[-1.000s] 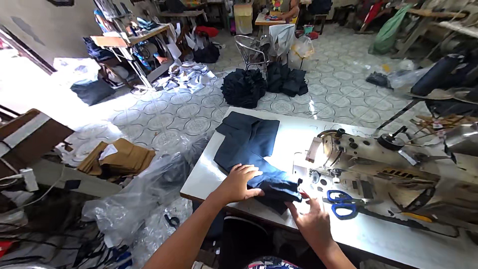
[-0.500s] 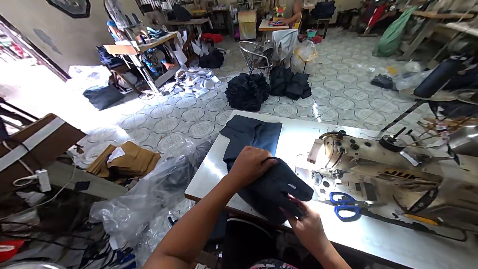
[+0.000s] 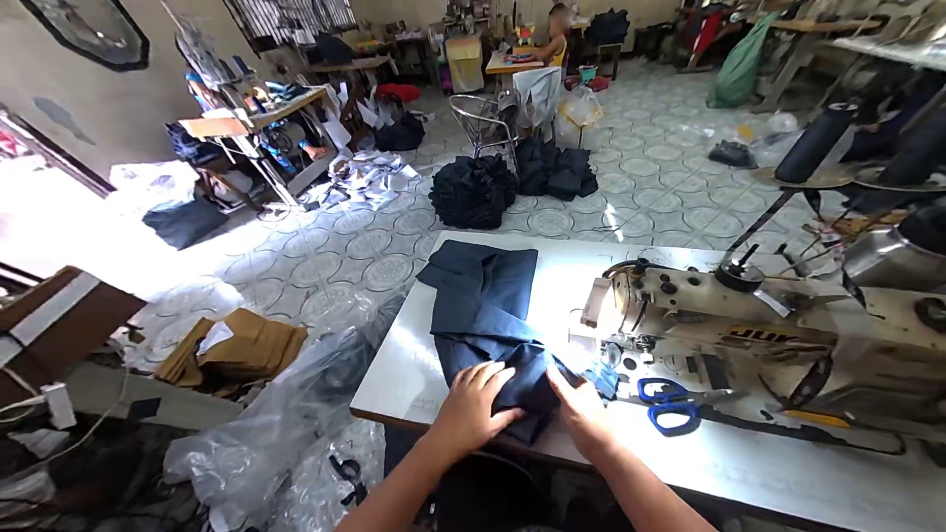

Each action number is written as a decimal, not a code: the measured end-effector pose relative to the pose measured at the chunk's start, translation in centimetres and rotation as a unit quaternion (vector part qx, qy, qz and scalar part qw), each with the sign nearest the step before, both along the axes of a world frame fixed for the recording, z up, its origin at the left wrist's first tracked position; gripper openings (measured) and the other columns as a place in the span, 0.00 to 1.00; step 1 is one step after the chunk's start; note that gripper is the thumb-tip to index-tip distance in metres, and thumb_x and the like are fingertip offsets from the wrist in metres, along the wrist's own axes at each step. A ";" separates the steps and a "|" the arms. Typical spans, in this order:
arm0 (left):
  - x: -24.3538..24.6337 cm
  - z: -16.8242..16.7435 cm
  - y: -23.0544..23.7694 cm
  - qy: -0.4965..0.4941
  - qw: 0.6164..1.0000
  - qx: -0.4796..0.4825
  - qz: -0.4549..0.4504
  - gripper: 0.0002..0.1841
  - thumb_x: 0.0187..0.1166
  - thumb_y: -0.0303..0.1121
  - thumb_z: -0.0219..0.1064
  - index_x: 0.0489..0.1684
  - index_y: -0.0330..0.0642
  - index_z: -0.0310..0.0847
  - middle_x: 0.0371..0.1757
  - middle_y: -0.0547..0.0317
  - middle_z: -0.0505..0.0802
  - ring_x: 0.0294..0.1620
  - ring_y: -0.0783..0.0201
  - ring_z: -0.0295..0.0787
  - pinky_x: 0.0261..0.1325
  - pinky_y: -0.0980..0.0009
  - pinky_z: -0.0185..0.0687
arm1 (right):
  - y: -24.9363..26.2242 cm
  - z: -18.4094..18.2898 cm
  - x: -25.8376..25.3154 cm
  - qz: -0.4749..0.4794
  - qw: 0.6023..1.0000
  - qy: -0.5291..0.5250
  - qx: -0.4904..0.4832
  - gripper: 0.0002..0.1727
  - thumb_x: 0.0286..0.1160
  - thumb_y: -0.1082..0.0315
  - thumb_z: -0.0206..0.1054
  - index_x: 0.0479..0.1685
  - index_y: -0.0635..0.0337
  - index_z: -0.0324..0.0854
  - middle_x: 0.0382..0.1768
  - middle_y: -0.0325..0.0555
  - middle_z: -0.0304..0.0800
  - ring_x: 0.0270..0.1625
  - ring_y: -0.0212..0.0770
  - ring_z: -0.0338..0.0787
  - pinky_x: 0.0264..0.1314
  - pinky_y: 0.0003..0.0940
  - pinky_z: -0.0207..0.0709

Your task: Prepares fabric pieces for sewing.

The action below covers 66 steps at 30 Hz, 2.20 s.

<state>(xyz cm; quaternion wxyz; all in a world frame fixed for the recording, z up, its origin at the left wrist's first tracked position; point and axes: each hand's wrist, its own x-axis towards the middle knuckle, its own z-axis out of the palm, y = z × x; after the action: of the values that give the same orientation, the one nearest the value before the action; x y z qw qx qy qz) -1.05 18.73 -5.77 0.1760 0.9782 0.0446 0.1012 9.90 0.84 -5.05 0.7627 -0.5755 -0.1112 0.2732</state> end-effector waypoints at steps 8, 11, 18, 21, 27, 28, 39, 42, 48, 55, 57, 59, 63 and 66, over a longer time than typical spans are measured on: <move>-1.9 -0.4 1.9 0.031 0.998 0.017 0.057 0.27 0.71 0.38 0.73 0.73 0.51 0.84 0.74 0.58 0.89 0.79 0.54 0.81 0.84 0.42 0.67 | 0.3 -0.5 -0.1 0.036 0.999 -0.011 0.016 0.18 0.85 0.65 0.65 0.66 0.67 0.78 0.54 0.50 0.93 0.56 0.39 0.93 0.62 0.40 0.89; -2.1 0.7 2.5 0.066 0.995 0.013 0.068 0.29 0.69 0.29 0.72 0.75 0.52 0.83 0.74 0.57 0.89 0.79 0.52 0.81 0.83 0.40 0.66 | -1.0 -0.2 -0.1 0.048 0.998 0.026 0.044 0.20 0.88 0.62 0.56 0.66 0.69 0.77 0.51 0.51 0.93 0.52 0.41 0.94 0.58 0.41 0.90; -2.1 2.8 -0.3 -0.035 0.997 -0.024 -0.064 0.36 0.75 0.62 0.70 0.82 0.56 0.76 0.82 0.59 0.81 0.86 0.57 0.73 0.85 0.44 0.68 | -2.5 -2.3 -0.8 0.041 0.977 0.202 0.059 0.20 0.95 0.60 0.48 0.61 0.68 0.78 0.43 0.52 0.93 0.44 0.44 0.95 0.53 0.43 0.90; -0.1 2.8 -2.8 -0.056 0.992 0.040 -0.102 0.36 0.73 0.56 0.74 0.82 0.55 0.75 0.76 0.60 0.87 0.79 0.58 0.80 0.82 0.43 0.70 | -2.1 -1.6 -1.6 0.069 0.975 0.203 0.057 0.16 0.93 0.63 0.53 0.59 0.66 0.80 0.41 0.50 0.93 0.42 0.42 0.94 0.51 0.40 0.91; -0.8 3.7 -0.7 -0.187 0.978 -0.016 -0.088 0.15 0.76 0.34 0.65 0.56 0.57 0.93 0.39 0.64 0.94 0.48 0.65 0.90 0.66 0.56 0.82 | -4.4 -1.8 -1.1 0.073 0.970 0.227 0.054 0.29 0.97 0.53 0.40 0.78 0.69 0.68 0.62 0.60 0.91 0.62 0.52 0.94 0.65 0.46 0.87; -1.7 4.1 0.0 -0.210 0.974 -0.049 -0.067 0.16 0.75 0.34 0.65 0.58 0.56 0.93 0.39 0.62 0.93 0.46 0.64 0.89 0.59 0.58 0.85 | -4.5 -1.9 -0.9 0.073 0.968 0.234 0.059 0.32 0.97 0.50 0.36 0.81 0.70 0.64 0.66 0.62 0.88 0.66 0.53 0.92 0.68 0.48 0.86; -11.8 -1.2 4.9 -0.008 0.974 -0.014 0.226 0.18 0.73 0.39 0.56 0.48 0.52 0.95 0.38 0.53 0.93 0.38 0.51 0.92 0.38 0.46 0.87 | -6.0 -1.2 -0.9 0.117 0.962 -0.016 -0.246 0.17 0.86 0.55 0.65 0.45 0.64 0.86 0.38 0.48 0.97 0.38 0.43 0.98 0.42 0.39 0.94; -11.1 -0.8 5.0 0.005 0.976 -0.007 0.216 0.22 0.76 0.54 0.56 0.38 0.52 0.95 0.53 0.52 0.93 0.58 0.49 0.89 0.57 0.46 0.85 | -5.9 -1.2 -0.9 0.072 0.951 -0.082 -0.288 0.19 0.80 0.54 0.71 0.53 0.63 0.85 0.31 0.46 0.96 0.29 0.41 0.97 0.34 0.39 0.95; -5.4 1.0 2.5 0.081 0.962 -0.036 0.260 0.38 0.72 0.65 0.68 0.52 0.31 0.86 0.60 0.34 0.89 0.64 0.36 0.86 0.61 0.39 0.83 | -2.4 -2.0 -0.2 -0.043 0.973 -0.150 -0.171 0.14 0.74 0.60 0.76 0.40 0.65 0.87 0.24 0.43 0.92 0.25 0.37 0.91 0.33 0.36 0.89; -3.1 0.9 1.3 0.053 0.946 -0.130 0.293 0.32 0.83 0.52 0.64 0.79 0.40 0.75 0.66 0.43 0.91 0.65 0.45 0.90 0.69 0.43 0.83 | -3.5 0.7 -1.6 -0.073 0.993 -0.018 -0.094 0.05 0.77 0.72 0.70 0.39 0.67 0.84 0.25 0.44 0.90 0.24 0.34 0.88 0.29 0.30 0.85; -2.8 0.7 1.4 0.046 0.946 -0.148 0.286 0.25 0.86 0.47 0.60 0.71 0.38 0.81 0.60 0.42 0.92 0.61 0.44 0.91 0.65 0.43 0.84 | -4.4 0.8 -3.0 -0.035 0.988 0.124 -0.089 0.11 0.86 0.69 0.63 0.51 0.71 0.84 0.34 0.51 0.93 0.35 0.40 0.93 0.41 0.34 0.89; -2.3 0.6 1.5 0.046 0.948 -0.154 0.274 0.22 0.88 0.45 0.57 0.65 0.38 0.83 0.56 0.41 0.92 0.58 0.44 0.91 0.62 0.43 0.84 | -4.3 0.4 -3.8 -0.018 0.972 0.223 -0.071 0.19 0.88 0.64 0.62 0.67 0.71 0.77 0.49 0.58 0.91 0.47 0.47 0.94 0.51 0.40 0.90; -0.6 1.2 1.3 -0.074 0.955 -0.182 0.221 0.23 0.90 0.46 0.56 0.62 0.33 0.84 0.54 0.40 0.92 0.56 0.47 0.92 0.62 0.48 0.86 | -1.4 -0.4 -3.0 -0.015 0.985 0.167 -0.037 0.14 0.83 0.69 0.67 0.59 0.70 0.78 0.53 0.55 0.90 0.52 0.43 0.92 0.58 0.39 0.87; -0.8 2.8 1.8 -0.282 0.923 -0.238 0.106 0.18 0.90 0.40 0.57 0.55 0.32 0.84 0.49 0.51 0.91 0.51 0.66 0.90 0.59 0.67 0.88 | 1.2 1.4 -1.3 -0.094 0.993 -0.064 0.008 0.07 0.72 0.75 0.73 0.42 0.67 0.81 0.33 0.46 0.91 0.36 0.37 0.91 0.42 0.35 0.89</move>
<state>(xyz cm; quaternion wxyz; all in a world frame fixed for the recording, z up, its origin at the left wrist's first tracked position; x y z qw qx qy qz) -1.81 20.49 -2.93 0.3971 0.8279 0.1196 0.3777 8.63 2.01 -3.65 0.7812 -0.5933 -0.1076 0.1618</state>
